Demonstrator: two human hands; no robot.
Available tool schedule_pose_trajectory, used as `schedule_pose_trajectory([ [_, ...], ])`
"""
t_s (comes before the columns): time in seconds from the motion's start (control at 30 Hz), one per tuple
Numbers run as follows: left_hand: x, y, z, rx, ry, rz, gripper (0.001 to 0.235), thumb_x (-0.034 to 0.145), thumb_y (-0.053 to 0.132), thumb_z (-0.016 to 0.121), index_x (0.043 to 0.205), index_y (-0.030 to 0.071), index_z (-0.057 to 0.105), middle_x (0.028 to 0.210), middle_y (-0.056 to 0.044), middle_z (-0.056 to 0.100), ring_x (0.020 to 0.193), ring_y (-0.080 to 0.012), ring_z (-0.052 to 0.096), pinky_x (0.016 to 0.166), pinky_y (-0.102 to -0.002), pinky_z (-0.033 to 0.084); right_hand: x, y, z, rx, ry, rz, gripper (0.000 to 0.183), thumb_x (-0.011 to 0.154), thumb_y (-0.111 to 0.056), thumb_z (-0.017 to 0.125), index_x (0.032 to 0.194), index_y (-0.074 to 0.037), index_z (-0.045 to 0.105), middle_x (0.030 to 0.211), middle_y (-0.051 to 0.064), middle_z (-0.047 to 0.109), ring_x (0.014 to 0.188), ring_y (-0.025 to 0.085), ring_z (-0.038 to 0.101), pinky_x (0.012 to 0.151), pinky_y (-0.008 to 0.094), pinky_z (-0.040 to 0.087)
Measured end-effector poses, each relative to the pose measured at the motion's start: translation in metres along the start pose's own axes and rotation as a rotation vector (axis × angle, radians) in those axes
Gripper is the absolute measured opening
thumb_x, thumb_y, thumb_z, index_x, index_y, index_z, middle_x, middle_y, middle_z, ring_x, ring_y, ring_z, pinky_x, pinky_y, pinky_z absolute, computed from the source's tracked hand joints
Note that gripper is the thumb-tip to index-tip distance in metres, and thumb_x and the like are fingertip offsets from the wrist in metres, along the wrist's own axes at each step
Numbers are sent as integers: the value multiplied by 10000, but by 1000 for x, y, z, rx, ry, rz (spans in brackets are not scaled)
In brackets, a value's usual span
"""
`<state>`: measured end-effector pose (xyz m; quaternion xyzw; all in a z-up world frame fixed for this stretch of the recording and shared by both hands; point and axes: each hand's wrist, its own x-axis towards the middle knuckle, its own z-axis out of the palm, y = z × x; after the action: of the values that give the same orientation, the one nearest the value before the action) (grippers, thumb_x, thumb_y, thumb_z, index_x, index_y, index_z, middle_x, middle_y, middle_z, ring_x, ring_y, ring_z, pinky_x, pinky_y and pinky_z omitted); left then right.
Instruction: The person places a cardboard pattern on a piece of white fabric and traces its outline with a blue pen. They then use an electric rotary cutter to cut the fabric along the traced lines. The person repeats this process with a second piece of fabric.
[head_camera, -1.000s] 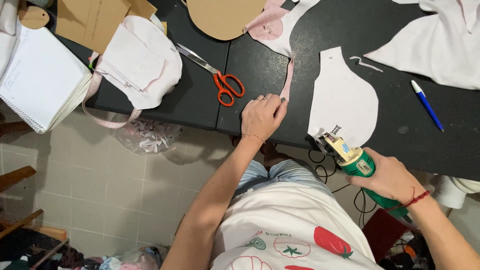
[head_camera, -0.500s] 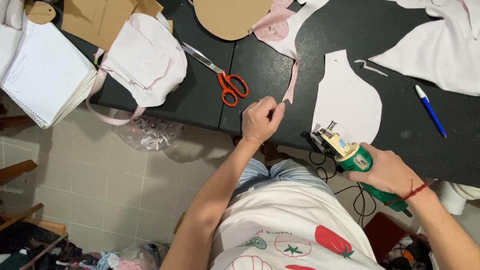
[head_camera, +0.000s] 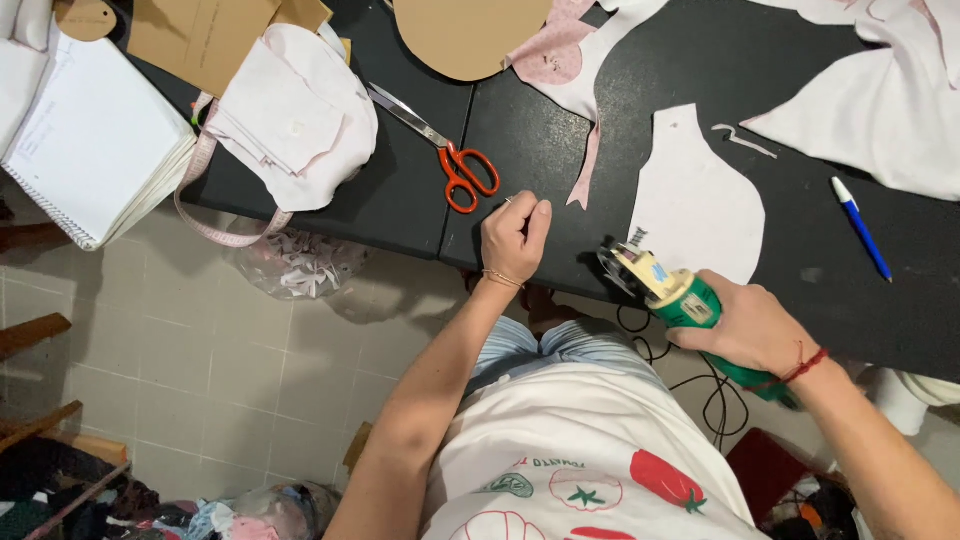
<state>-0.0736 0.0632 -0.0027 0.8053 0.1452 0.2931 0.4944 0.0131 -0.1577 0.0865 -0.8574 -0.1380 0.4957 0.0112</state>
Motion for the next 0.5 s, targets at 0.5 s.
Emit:
schedule_pose_trajectory([
  [0.5,23,28,60,227,-411,-134,267,802,182,515,1051,86,516,1036,-87,549,934,-290,515,758,-393,418,-6,180,73,116,1098,381,635,694,-408,779,1141,-19,551,956,153,602,771,326,578,574,423,440],
])
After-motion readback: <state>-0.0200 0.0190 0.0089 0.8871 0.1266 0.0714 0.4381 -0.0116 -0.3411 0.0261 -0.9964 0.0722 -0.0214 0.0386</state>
